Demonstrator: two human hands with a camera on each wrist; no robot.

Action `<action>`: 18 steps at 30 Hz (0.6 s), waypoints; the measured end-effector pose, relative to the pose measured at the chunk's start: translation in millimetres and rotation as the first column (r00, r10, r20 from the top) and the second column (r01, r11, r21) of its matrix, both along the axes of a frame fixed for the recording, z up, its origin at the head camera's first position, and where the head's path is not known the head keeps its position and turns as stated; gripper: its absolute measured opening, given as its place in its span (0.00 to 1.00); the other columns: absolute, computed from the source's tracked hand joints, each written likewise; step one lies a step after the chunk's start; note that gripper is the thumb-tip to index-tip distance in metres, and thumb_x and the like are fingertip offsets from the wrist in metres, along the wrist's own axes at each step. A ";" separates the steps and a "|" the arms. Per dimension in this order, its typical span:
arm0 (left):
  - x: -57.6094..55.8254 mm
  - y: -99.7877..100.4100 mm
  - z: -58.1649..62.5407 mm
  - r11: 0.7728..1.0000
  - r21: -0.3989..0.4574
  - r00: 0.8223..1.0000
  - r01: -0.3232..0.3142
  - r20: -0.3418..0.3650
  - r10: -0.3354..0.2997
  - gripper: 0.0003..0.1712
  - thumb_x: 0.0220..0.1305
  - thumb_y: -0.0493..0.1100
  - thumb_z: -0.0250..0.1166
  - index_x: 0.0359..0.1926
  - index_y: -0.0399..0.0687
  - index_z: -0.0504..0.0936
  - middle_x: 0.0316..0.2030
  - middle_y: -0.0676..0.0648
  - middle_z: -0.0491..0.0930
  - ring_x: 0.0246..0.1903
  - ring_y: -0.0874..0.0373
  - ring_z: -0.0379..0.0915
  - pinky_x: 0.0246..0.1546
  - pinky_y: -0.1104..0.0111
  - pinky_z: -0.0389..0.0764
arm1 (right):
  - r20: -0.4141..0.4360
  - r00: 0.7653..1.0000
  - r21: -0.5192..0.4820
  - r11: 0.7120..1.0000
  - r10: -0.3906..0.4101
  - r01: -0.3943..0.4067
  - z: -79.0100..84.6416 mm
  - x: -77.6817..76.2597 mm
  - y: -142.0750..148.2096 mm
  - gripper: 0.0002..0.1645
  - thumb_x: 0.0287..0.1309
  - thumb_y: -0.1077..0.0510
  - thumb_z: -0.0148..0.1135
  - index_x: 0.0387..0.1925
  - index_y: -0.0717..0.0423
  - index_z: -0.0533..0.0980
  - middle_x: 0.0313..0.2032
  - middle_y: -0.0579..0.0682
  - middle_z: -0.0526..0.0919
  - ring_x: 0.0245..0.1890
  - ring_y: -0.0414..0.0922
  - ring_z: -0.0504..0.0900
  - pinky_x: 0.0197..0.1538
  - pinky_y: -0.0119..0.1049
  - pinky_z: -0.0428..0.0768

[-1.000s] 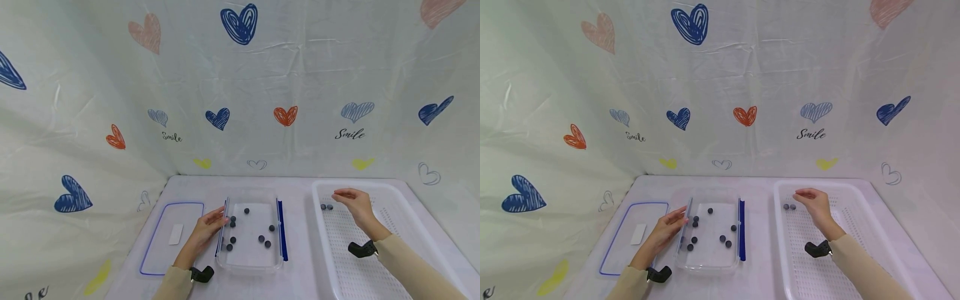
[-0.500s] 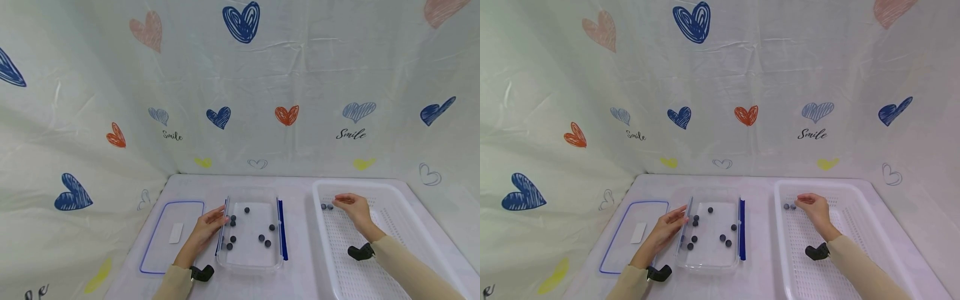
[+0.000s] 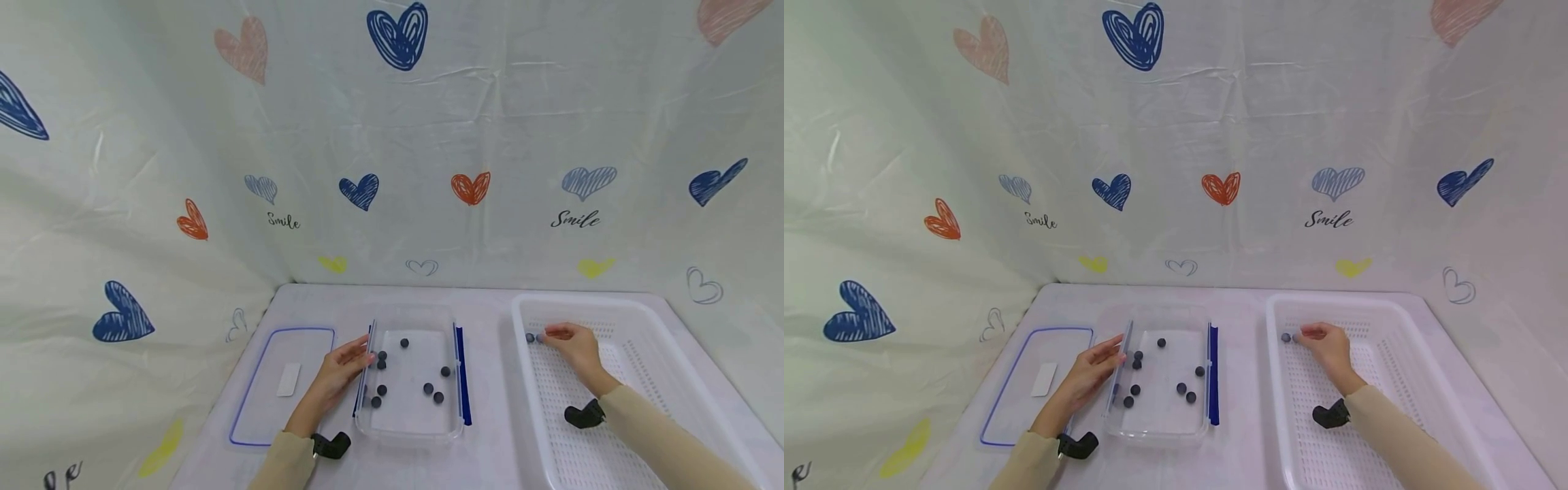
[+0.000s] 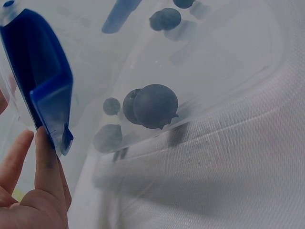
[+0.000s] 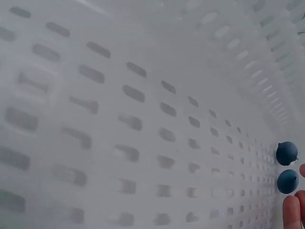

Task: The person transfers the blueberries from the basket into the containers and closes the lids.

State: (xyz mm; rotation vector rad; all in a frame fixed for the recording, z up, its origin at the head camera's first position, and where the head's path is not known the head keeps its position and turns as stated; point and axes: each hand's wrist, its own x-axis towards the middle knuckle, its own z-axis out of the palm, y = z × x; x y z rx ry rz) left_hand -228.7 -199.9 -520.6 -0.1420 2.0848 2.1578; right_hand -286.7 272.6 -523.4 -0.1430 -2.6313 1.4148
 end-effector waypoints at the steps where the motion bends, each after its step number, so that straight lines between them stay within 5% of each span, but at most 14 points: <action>1: 0.0 -0.1 -0.4 1.000 0.000 1.000 0.001 -0.001 -0.001 0.33 0.60 0.42 0.74 0.66 0.42 0.75 0.62 0.37 0.72 0.56 0.52 0.73 0.57 0.65 0.77 | 0.015 1.000 0.004 1.000 -0.002 0.002 -1.1 0.3 0.0 0.21 0.54 0.60 0.74 0.44 0.72 0.81 0.35 0.57 0.87 0.31 0.34 0.77 0.31 0.24 0.76; 6: -0.4 0.6 -0.7 1.000 0.012 1.000 0.008 -0.002 -0.008 0.33 0.61 0.41 0.73 0.67 0.43 0.75 0.62 0.38 0.72 0.56 0.53 0.73 0.57 0.66 0.77 | 0.063 0.998 -0.005 1.000 -0.004 0.004 -7.4 0.0 1.8 0.22 0.54 0.59 0.74 0.45 0.71 0.80 0.37 0.57 0.86 0.33 0.37 0.78 0.32 0.25 0.77; 18: 0.8 0.9 -1.0 1.000 0.017 1.000 0.008 -0.009 -0.007 0.35 0.61 0.41 0.73 0.67 0.40 0.73 0.63 0.34 0.70 0.58 0.51 0.71 0.56 0.68 0.77 | 0.007 1.000 -0.029 0.999 -0.028 0.028 -15.2 -0.1 -5.0 0.21 0.52 0.64 0.75 0.44 0.74 0.80 0.34 0.59 0.87 0.28 0.30 0.79 0.31 0.20 0.77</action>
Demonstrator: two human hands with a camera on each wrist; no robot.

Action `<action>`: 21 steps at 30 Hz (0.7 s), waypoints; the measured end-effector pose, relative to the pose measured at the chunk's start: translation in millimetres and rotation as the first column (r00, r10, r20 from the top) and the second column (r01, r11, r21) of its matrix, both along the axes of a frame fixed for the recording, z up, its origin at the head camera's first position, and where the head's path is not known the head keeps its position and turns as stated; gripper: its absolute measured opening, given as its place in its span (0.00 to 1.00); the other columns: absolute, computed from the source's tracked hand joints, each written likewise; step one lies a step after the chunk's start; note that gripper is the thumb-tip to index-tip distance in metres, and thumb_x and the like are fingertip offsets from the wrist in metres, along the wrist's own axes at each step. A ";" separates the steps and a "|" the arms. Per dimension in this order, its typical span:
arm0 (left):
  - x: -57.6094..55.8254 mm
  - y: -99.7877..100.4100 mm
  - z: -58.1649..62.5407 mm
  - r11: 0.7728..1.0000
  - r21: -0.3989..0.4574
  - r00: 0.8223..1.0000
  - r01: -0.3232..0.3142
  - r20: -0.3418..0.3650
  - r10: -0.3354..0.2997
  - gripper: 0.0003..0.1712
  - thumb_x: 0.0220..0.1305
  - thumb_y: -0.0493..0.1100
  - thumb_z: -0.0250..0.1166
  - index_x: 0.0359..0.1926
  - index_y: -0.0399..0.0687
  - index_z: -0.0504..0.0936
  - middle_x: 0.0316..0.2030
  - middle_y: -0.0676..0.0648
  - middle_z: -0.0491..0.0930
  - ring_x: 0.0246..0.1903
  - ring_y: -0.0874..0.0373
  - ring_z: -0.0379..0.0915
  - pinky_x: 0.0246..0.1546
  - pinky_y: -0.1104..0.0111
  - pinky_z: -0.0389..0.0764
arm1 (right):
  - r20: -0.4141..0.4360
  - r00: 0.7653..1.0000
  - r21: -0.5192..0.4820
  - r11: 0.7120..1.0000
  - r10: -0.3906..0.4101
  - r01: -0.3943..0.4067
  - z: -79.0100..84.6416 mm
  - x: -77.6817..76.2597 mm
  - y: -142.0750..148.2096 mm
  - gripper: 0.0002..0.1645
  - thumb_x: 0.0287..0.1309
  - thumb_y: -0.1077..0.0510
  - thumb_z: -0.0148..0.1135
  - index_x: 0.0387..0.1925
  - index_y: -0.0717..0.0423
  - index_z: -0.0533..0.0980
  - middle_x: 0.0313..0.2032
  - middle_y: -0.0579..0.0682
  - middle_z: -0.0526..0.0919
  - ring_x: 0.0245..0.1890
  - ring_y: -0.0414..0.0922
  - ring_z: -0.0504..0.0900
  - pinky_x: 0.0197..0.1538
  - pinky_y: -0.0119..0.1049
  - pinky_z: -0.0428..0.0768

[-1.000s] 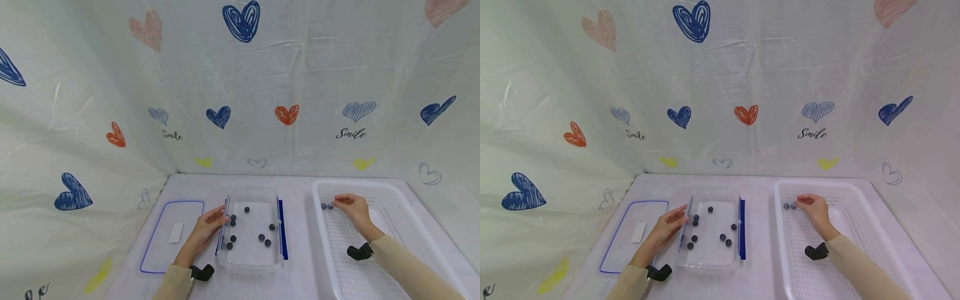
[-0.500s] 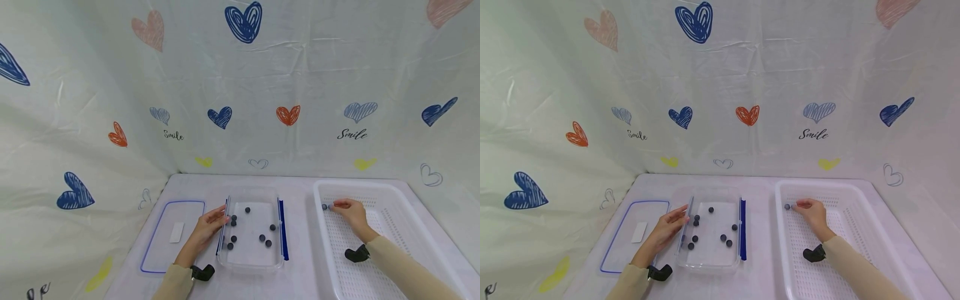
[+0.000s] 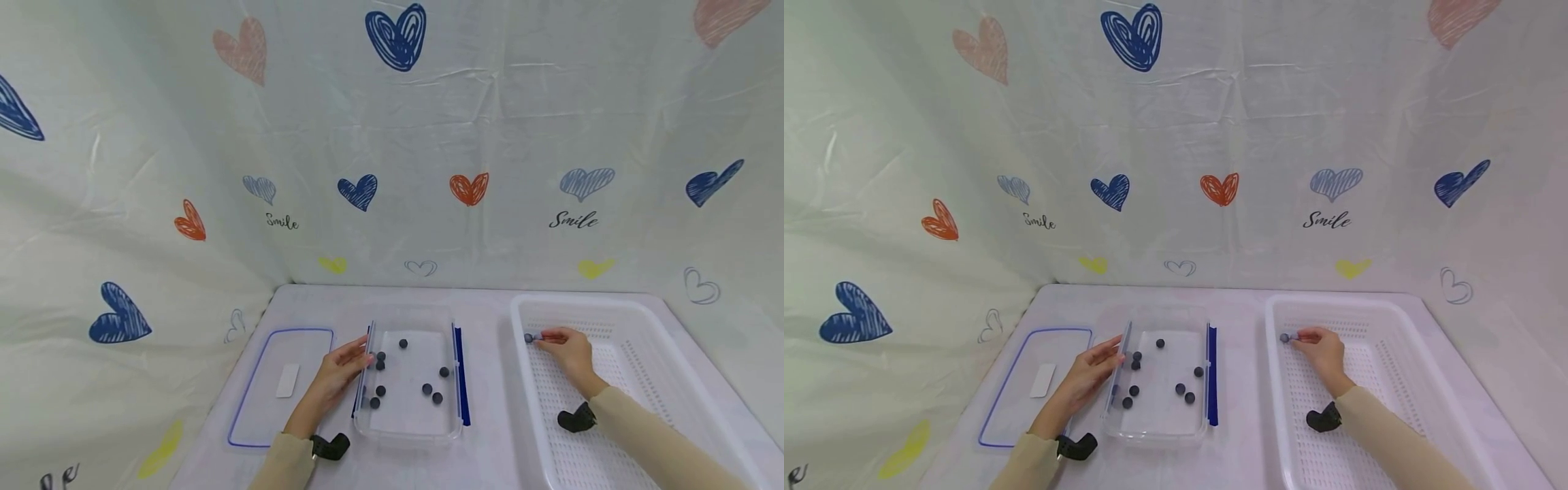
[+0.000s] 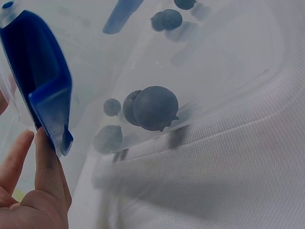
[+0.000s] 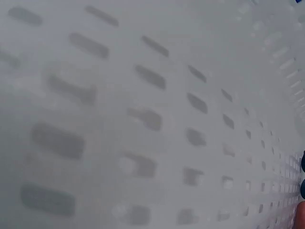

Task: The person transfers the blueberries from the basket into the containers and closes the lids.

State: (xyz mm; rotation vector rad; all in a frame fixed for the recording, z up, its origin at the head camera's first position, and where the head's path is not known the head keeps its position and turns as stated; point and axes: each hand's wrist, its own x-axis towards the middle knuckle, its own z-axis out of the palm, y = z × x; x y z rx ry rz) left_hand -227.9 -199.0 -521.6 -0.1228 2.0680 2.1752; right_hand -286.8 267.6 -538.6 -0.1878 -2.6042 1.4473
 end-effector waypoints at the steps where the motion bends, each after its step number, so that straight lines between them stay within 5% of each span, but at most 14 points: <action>1: 0.6 -0.2 0.2 1.000 0.000 1.000 0.000 -0.001 0.000 0.35 0.61 0.42 0.73 0.68 0.40 0.73 0.63 0.34 0.69 0.58 0.51 0.71 0.56 0.68 0.77 | -0.004 1.000 0.002 1.000 -0.002 0.002 -0.1 0.2 -1.1 0.20 0.52 0.64 0.75 0.44 0.74 0.80 0.34 0.60 0.86 0.28 0.31 0.78 0.31 0.20 0.77; 13: 1.2 0.2 -0.4 1.000 0.013 1.000 0.006 0.011 -0.006 0.34 0.61 0.42 0.73 0.67 0.42 0.74 0.62 0.36 0.71 0.56 0.54 0.73 0.57 0.67 0.77 | -0.016 0.999 0.054 0.998 -0.036 0.036 -4.5 1.7 -1.2 0.15 0.53 0.65 0.73 0.41 0.71 0.81 0.33 0.57 0.86 0.30 0.37 0.79 0.30 0.22 0.76; 21: 1.0 -1.0 0.7 1.000 0.010 1.000 0.005 0.009 -0.005 0.34 0.61 0.41 0.73 0.67 0.42 0.74 0.62 0.36 0.72 0.55 0.54 0.74 0.56 0.67 0.77 | 0.018 0.998 0.039 0.997 -0.066 0.065 7.9 1.4 3.9 0.17 0.56 0.61 0.71 0.43 0.69 0.81 0.40 0.61 0.84 0.35 0.43 0.83 0.32 0.25 0.76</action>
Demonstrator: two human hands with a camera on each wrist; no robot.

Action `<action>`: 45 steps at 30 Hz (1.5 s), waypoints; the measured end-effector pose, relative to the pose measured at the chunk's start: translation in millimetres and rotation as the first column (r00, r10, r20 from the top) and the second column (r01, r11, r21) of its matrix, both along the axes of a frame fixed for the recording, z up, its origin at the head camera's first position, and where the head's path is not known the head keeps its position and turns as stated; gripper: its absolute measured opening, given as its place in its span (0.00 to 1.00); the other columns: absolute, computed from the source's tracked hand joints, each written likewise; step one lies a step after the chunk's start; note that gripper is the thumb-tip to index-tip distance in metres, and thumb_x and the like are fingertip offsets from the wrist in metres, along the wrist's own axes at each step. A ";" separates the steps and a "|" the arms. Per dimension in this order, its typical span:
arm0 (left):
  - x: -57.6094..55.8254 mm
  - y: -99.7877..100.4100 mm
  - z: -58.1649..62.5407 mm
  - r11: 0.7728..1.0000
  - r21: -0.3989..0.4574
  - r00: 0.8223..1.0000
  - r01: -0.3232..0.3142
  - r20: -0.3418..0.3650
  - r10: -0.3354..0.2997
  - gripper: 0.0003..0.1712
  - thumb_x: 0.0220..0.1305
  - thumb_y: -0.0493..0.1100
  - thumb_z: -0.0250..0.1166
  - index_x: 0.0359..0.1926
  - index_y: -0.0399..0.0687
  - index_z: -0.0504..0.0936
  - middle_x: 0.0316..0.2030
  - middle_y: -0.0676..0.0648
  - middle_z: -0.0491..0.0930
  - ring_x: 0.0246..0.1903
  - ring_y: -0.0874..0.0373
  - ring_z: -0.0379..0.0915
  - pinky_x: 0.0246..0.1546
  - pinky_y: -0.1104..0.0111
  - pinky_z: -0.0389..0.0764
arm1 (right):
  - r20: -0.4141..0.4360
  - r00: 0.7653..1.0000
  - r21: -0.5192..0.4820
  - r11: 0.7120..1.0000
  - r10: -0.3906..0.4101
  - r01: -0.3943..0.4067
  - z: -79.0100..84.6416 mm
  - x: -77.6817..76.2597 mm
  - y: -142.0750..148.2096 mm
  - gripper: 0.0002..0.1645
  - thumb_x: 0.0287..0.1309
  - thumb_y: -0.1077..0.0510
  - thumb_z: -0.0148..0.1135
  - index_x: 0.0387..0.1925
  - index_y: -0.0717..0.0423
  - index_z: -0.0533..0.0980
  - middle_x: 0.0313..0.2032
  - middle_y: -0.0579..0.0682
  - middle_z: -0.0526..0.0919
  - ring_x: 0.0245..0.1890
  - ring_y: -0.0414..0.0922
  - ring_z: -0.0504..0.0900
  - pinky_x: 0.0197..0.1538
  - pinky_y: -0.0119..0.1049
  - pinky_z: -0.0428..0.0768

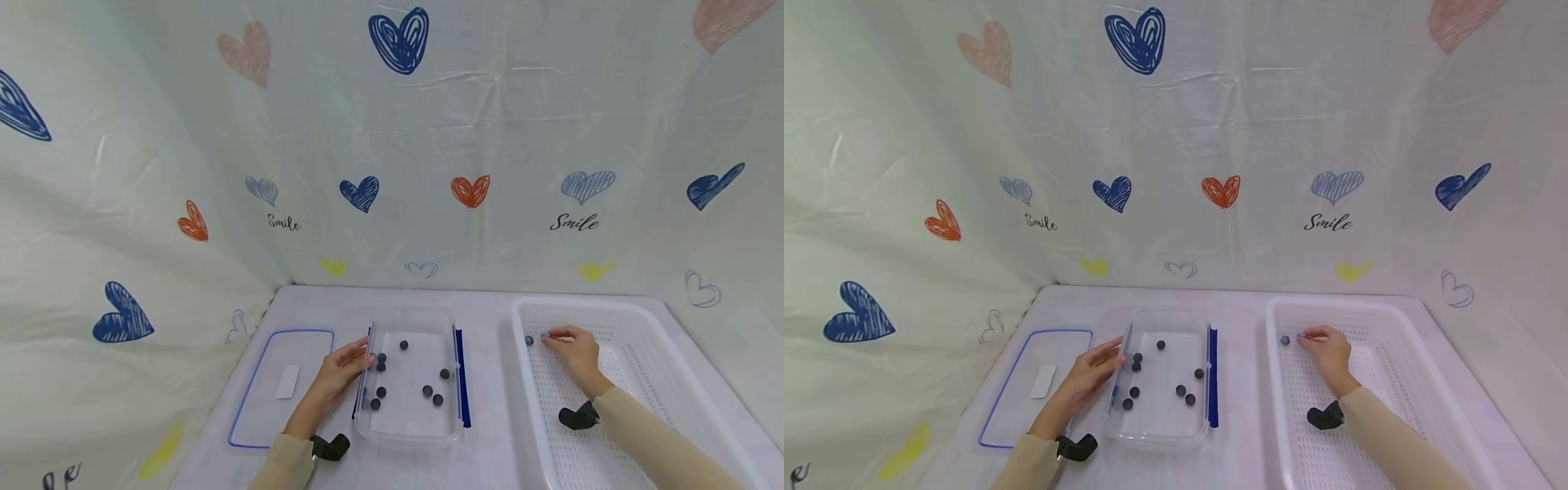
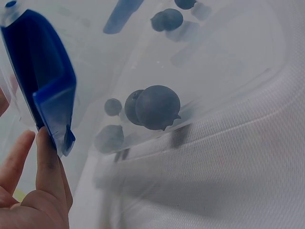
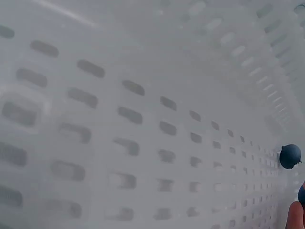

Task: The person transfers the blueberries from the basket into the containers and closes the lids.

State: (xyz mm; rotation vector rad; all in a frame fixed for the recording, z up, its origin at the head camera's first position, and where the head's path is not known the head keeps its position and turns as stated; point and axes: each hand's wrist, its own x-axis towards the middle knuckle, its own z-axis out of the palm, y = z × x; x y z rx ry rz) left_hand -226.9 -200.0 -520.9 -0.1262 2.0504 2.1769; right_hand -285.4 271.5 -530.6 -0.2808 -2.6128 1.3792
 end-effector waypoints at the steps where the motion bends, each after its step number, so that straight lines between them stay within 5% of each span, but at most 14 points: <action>1: -0.3 -0.2 0.0 1.000 0.003 1.000 0.002 -0.002 -0.002 0.34 0.61 0.41 0.73 0.67 0.42 0.74 0.62 0.36 0.72 0.56 0.53 0.73 0.57 0.67 0.77 | 0.005 1.000 0.002 1.000 -0.005 0.005 1.6 0.4 0.9 0.17 0.57 0.60 0.71 0.44 0.69 0.80 0.41 0.61 0.83 0.36 0.45 0.83 0.32 0.25 0.75; 20: 1.8 -1.2 -0.9 1.000 -0.011 1.000 0.005 -0.003 -0.005 0.36 0.61 0.42 0.73 0.68 0.40 0.72 0.63 0.34 0.71 0.57 0.52 0.73 0.56 0.68 0.77 | -0.013 0.999 -0.050 0.998 -0.034 0.033 34.0 8.0 0.1 0.17 0.57 0.62 0.71 0.44 0.70 0.80 0.43 0.60 0.81 0.32 0.36 0.77 0.32 0.28 0.75; 34: 0.2 1.8 2.4 1.000 0.009 1.000 -0.005 0.002 0.005 0.32 0.63 0.39 0.71 0.67 0.39 0.73 0.61 0.35 0.73 0.52 0.56 0.75 0.54 0.70 0.78 | -0.096 0.993 -0.184 0.980 0.061 -0.078 68.6 21.4 -6.4 0.20 0.56 0.62 0.73 0.45 0.73 0.79 0.36 0.38 0.80 0.32 0.29 0.81 0.37 0.21 0.77; 45: -0.7 2.3 1.9 1.000 -0.013 1.000 -0.013 0.005 0.013 0.34 0.61 0.41 0.73 0.67 0.40 0.73 0.61 0.35 0.72 0.53 0.55 0.74 0.55 0.69 0.78 | -0.188 0.972 -0.276 0.942 0.143 -0.192 87.7 35.5 -23.4 0.18 0.54 0.66 0.73 0.42 0.76 0.78 0.32 0.39 0.85 0.32 0.32 0.84 0.36 0.24 0.81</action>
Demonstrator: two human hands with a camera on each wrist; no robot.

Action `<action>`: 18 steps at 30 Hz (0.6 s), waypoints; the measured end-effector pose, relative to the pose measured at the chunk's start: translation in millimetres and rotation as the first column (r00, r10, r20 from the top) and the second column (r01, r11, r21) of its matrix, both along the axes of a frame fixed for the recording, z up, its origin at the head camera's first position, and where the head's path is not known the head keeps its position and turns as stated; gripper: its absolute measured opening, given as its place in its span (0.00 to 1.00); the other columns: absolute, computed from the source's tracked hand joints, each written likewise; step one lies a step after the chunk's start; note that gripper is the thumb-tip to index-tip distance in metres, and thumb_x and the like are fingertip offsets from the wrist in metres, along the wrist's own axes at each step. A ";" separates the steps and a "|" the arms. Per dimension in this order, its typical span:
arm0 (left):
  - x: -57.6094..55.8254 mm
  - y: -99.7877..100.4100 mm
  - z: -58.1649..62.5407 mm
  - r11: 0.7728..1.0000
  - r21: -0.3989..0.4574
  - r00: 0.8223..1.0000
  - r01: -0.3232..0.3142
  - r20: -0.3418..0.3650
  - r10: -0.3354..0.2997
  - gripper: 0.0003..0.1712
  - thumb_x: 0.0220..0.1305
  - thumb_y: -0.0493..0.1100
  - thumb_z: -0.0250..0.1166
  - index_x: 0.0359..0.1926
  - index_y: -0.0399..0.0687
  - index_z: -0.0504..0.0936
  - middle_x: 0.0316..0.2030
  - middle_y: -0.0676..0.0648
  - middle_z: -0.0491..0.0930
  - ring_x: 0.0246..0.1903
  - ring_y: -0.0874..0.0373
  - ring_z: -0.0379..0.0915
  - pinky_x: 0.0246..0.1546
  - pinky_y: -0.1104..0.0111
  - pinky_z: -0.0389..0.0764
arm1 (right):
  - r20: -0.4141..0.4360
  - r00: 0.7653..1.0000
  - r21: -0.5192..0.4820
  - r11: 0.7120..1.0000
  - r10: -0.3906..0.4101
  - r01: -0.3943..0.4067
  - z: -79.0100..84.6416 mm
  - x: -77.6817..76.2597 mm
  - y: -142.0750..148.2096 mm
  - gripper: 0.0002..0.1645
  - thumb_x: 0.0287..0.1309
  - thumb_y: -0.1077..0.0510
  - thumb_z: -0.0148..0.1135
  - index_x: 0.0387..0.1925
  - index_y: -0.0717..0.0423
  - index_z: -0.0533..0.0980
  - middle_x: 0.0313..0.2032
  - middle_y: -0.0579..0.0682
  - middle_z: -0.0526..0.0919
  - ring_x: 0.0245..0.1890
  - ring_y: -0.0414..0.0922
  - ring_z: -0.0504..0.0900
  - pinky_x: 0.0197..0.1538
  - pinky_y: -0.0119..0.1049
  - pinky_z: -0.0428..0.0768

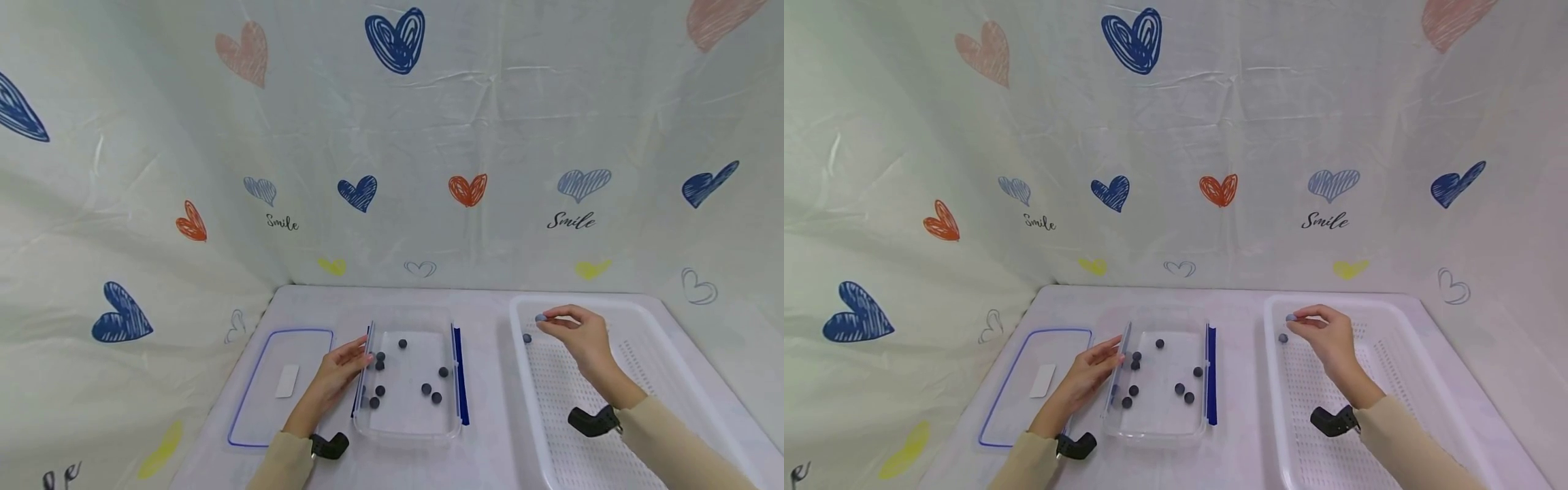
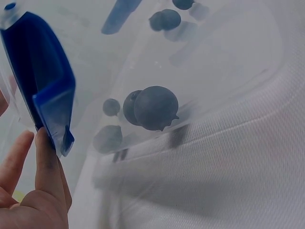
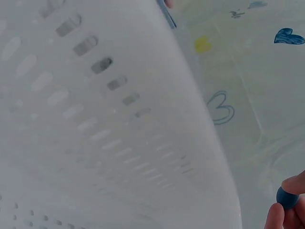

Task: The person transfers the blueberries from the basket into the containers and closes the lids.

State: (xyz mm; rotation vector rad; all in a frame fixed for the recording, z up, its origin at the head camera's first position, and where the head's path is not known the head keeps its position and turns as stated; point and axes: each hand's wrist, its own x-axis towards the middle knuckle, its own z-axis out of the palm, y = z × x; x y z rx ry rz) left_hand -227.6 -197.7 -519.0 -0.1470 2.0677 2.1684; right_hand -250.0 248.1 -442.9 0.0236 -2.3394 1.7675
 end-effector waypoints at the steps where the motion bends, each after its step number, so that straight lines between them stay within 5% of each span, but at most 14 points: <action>1: -0.1 0.1 0.0 1.000 -0.005 1.000 -0.003 0.003 0.003 0.35 0.61 0.42 0.73 0.67 0.40 0.73 0.61 0.35 0.72 0.54 0.54 0.74 0.55 0.69 0.78 | -0.004 1.000 -0.014 1.000 0.007 -0.007 0.9 1.3 -1.9 0.18 0.54 0.66 0.73 0.42 0.76 0.78 0.32 0.39 0.85 0.32 0.32 0.84 0.36 0.24 0.81; 18: 0.5 -0.7 -1.1 1.000 -0.029 1.000 0.002 0.000 -0.002 0.36 0.61 0.43 0.73 0.68 0.41 0.73 0.63 0.35 0.72 0.58 0.50 0.71 0.58 0.66 0.76 | -0.026 0.984 -0.165 0.970 0.174 -0.176 17.0 21.0 -30.1 0.15 0.52 0.71 0.72 0.39 0.76 0.78 0.33 0.46 0.85 0.33 0.38 0.85 0.38 0.30 0.84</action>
